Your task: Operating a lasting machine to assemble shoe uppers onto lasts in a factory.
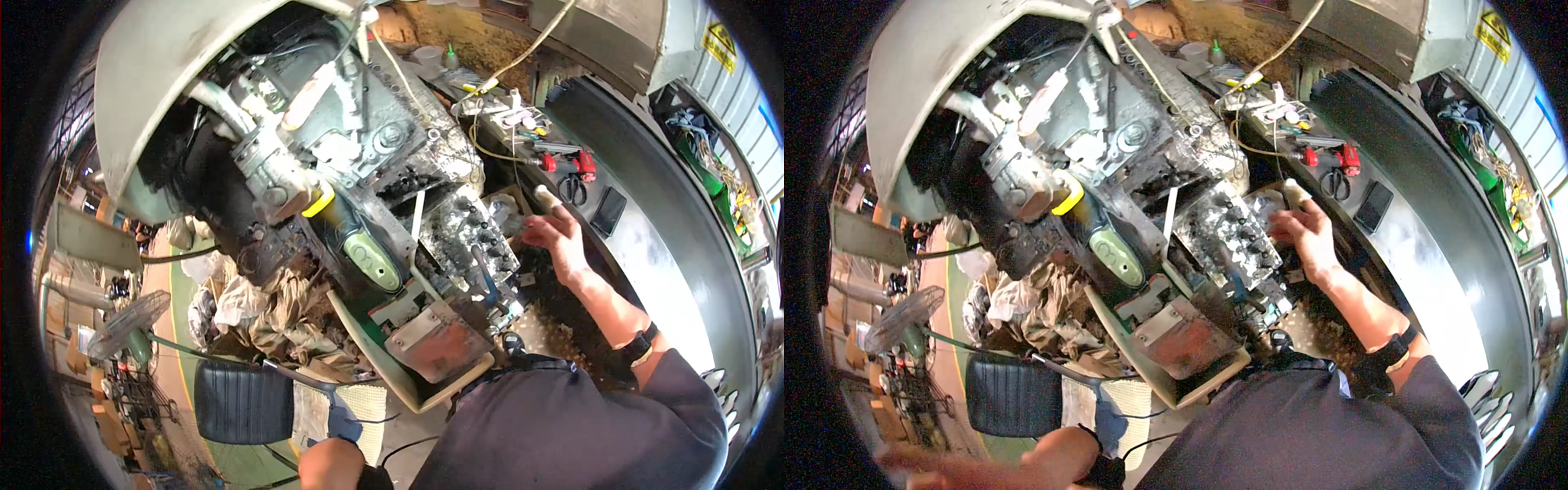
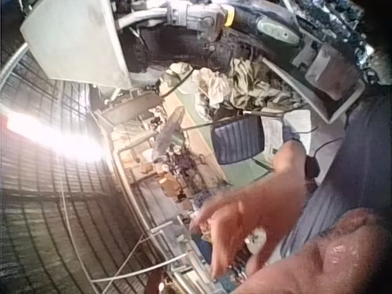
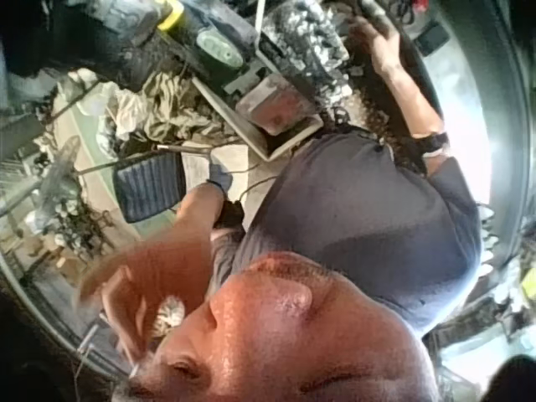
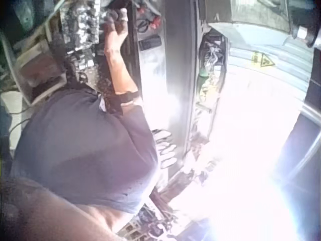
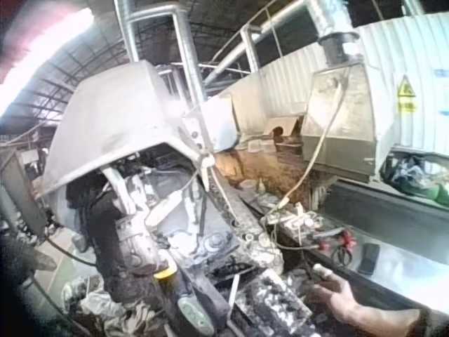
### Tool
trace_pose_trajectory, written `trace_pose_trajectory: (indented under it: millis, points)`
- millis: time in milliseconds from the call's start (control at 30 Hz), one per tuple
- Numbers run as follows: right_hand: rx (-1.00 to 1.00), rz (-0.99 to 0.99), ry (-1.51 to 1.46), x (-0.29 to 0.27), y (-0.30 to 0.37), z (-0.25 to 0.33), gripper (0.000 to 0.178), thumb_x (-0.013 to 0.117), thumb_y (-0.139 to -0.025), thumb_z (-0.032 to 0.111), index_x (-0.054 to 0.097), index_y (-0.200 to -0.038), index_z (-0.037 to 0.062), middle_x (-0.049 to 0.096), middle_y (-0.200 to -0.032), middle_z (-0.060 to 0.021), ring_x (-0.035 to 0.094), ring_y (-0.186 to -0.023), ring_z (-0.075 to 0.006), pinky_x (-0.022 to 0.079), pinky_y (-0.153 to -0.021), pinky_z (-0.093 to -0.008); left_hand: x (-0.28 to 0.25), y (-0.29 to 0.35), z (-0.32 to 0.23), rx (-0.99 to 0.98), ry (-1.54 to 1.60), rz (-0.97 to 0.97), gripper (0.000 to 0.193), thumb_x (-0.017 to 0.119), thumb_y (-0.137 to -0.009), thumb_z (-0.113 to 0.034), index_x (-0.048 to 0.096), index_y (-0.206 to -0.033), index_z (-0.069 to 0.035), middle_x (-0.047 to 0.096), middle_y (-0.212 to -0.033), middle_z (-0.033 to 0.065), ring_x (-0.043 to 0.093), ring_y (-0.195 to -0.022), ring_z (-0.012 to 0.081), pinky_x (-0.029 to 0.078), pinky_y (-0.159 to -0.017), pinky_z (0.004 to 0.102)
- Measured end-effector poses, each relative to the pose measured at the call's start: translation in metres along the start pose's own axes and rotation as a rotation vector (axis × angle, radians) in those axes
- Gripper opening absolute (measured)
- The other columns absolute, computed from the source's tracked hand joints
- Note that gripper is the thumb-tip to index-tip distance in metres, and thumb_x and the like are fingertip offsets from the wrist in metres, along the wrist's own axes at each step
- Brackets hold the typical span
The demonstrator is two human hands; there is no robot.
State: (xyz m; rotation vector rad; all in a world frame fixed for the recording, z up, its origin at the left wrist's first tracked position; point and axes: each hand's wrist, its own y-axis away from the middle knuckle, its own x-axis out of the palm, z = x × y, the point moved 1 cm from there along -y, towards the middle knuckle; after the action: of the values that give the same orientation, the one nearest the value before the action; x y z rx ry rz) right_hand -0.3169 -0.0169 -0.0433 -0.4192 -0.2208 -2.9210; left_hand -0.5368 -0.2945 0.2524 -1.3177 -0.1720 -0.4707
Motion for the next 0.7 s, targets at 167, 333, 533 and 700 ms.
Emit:
trace_pose_trajectory:
  millis: [167, 333, 533, 700]
  points:
    - [-0.195, 0.348, 0.228, 0.075, 0.011, 0.0, 0.065, 0.063, -0.096, 0.002, 0.036, -0.154, 0.0119, 0.069, -0.105, -0.0091, 0.065, -0.102, -0.0151, 0.053, -0.092, -0.031, -0.156, 0.081, -0.052, -0.228, -1.374, 0.303, 0.027, 0.049, -0.098, -0.008, 0.066, -0.119, -0.003, 0.067, -0.099, 0.0102, 0.065, -0.095, 0.0255, 0.053, -0.092, 0.0363]
    - [-0.44, 0.598, 0.777, 0.138, 0.021, 0.012, 0.063, 0.073, -0.092, 0.03, 0.044, -0.141, 0.0017, 0.07, -0.11, -0.0255, 0.07, -0.105, -0.0373, 0.056, -0.091, -0.0444, -0.266, 0.218, -0.133, -1.253, -1.562, -0.373, 0.034, 0.06, -0.101, -0.015, 0.062, -0.129, 0.005, 0.067, -0.121, 0.0166, 0.063, -0.111, 0.0213, 0.048, -0.099, 0.0331]
    - [-0.376, 0.658, 1.039, 0.212, 0.018, -0.002, 0.092, 0.081, -0.082, 0.043, 0.033, -0.145, -0.0049, 0.063, -0.12, -0.0332, 0.061, -0.116, -0.0465, 0.049, -0.1, -0.0473, -0.323, 0.3, -0.153, -1.466, -1.519, -0.266, 0.075, 0.068, -0.096, -0.018, 0.027, -0.155, 0.003, 0.05, -0.143, 0.0242, 0.054, -0.127, 0.0299, 0.043, -0.107, 0.0391]
    - [-0.497, 0.581, 1.023, 0.255, 0.03, -0.01, 0.114, 0.083, -0.078, 0.044, 0.014, -0.152, -0.0085, 0.055, -0.126, -0.0387, 0.059, -0.116, -0.0477, 0.048, -0.1, -0.0464, -0.321, 0.305, -0.132, -1.389, -1.799, 0.137, 0.073, 0.064, -0.096, -0.024, 0.028, -0.151, 0.007, 0.05, -0.139, 0.0301, 0.051, -0.128, 0.0425, 0.04, -0.108, 0.0425]
